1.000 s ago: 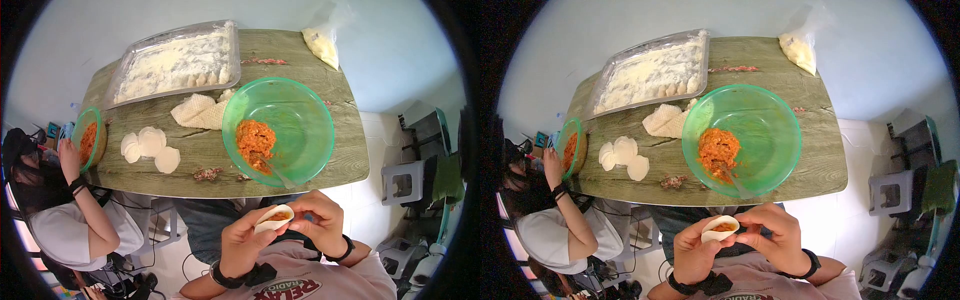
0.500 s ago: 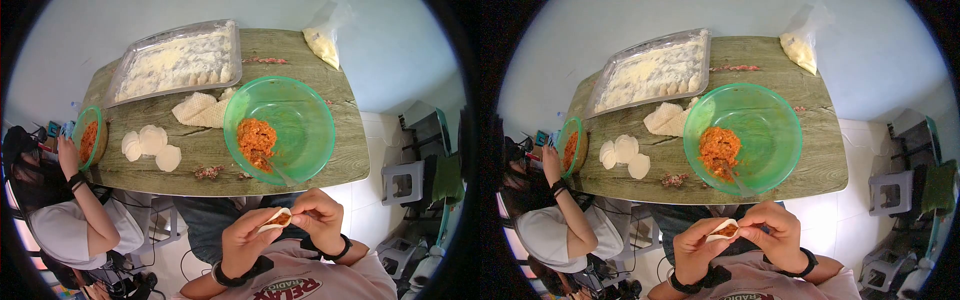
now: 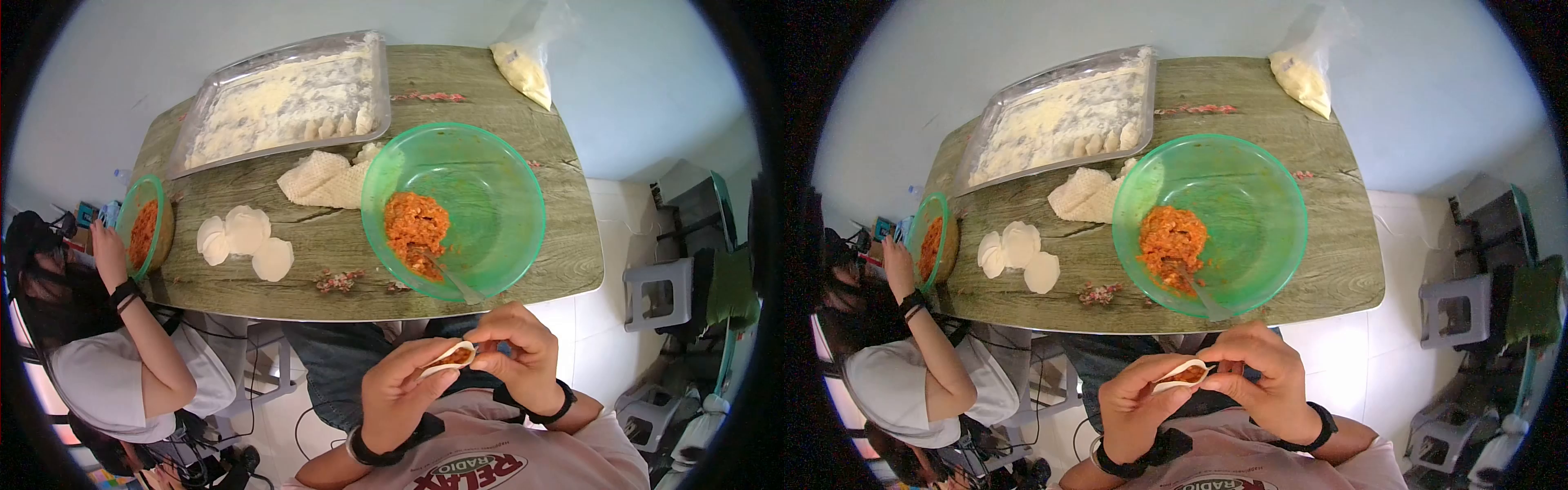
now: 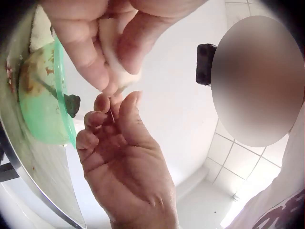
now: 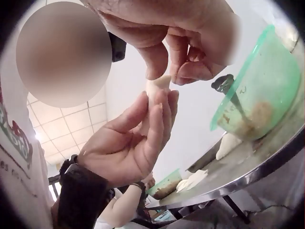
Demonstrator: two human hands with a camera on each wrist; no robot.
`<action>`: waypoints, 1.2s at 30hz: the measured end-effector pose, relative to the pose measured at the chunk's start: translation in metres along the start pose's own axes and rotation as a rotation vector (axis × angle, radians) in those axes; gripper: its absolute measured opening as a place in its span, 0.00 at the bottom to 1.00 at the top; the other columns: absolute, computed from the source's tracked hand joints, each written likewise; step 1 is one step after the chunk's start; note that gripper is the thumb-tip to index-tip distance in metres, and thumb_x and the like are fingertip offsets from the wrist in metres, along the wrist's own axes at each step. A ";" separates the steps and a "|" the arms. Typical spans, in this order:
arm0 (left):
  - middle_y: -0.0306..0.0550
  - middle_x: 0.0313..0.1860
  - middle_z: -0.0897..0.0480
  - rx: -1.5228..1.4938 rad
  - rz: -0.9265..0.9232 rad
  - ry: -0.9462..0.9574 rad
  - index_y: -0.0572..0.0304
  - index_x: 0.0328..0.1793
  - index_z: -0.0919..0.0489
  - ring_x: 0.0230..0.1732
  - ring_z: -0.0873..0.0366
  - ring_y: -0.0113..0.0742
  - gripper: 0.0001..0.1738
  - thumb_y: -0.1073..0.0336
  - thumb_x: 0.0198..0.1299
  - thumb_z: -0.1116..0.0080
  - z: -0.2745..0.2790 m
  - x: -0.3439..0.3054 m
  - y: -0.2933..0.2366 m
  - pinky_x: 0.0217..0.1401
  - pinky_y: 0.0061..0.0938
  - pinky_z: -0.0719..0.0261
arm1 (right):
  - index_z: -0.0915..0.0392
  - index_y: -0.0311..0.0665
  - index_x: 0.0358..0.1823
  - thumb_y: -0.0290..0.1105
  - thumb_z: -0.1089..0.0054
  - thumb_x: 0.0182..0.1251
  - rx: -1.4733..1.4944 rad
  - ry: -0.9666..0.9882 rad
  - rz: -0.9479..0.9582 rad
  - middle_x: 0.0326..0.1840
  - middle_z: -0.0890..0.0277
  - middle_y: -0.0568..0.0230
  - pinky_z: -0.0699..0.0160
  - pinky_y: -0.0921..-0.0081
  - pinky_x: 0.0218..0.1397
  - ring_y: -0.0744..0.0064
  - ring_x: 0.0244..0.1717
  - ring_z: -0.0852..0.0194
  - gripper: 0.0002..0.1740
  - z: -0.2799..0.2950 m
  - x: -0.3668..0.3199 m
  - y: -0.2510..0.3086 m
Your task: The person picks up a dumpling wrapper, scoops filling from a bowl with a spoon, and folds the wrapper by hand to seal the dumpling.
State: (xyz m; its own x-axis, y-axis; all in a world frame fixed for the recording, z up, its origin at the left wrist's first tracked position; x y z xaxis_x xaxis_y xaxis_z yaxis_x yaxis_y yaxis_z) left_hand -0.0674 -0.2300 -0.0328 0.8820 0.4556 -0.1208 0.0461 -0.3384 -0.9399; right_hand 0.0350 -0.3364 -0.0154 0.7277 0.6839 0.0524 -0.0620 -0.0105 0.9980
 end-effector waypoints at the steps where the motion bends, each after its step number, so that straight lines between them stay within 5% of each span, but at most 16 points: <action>1: 0.53 0.48 0.21 0.000 0.001 0.002 0.71 0.53 0.23 0.48 0.22 0.34 0.18 0.79 0.54 0.40 0.000 0.000 0.001 0.51 0.24 0.24 | 0.20 0.34 0.35 0.28 0.32 0.54 -0.065 0.008 0.042 0.35 0.28 0.63 0.34 0.82 0.32 0.76 0.31 0.30 0.09 0.001 0.000 0.000; 10: 0.51 0.51 0.24 0.109 -0.042 0.112 0.71 0.57 0.26 0.50 0.23 0.32 0.19 0.80 0.58 0.44 -0.007 -0.002 0.002 0.52 0.20 0.24 | 0.20 0.35 0.31 0.29 0.33 0.55 -0.162 0.000 0.101 0.32 0.28 0.64 0.35 0.81 0.32 0.76 0.30 0.32 0.06 0.000 -0.002 0.002; 25: 0.50 0.47 0.20 0.201 -0.046 0.022 0.69 0.52 0.23 0.46 0.20 0.30 0.16 0.78 0.56 0.41 -0.002 -0.002 0.007 0.47 0.19 0.22 | 0.21 0.36 0.32 0.30 0.34 0.55 -0.267 0.026 0.169 0.32 0.29 0.64 0.33 0.79 0.33 0.74 0.30 0.31 0.07 -0.001 -0.003 0.002; 36: 0.52 0.49 0.19 0.246 -0.015 -0.005 0.68 0.58 0.27 0.49 0.20 0.33 0.22 0.76 0.56 0.39 -0.003 -0.002 0.012 0.49 0.22 0.21 | 0.22 0.37 0.34 0.26 0.35 0.55 -0.291 0.095 0.148 0.36 0.28 0.62 0.31 0.75 0.38 0.66 0.36 0.29 0.07 -0.005 -0.003 0.001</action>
State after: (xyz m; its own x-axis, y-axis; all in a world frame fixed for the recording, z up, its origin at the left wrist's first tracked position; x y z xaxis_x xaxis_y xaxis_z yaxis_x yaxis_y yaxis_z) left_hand -0.0671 -0.2379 -0.0429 0.8797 0.4632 -0.1073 -0.0569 -0.1215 -0.9910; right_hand 0.0296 -0.3347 -0.0144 0.6303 0.7555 0.1786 -0.3642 0.0846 0.9275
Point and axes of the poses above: each hand's wrist, its own x-axis towards the middle knuckle, its own z-axis out of the back of the hand, y = z × x, the point moved 8 cm from there along x, towards the middle knuckle
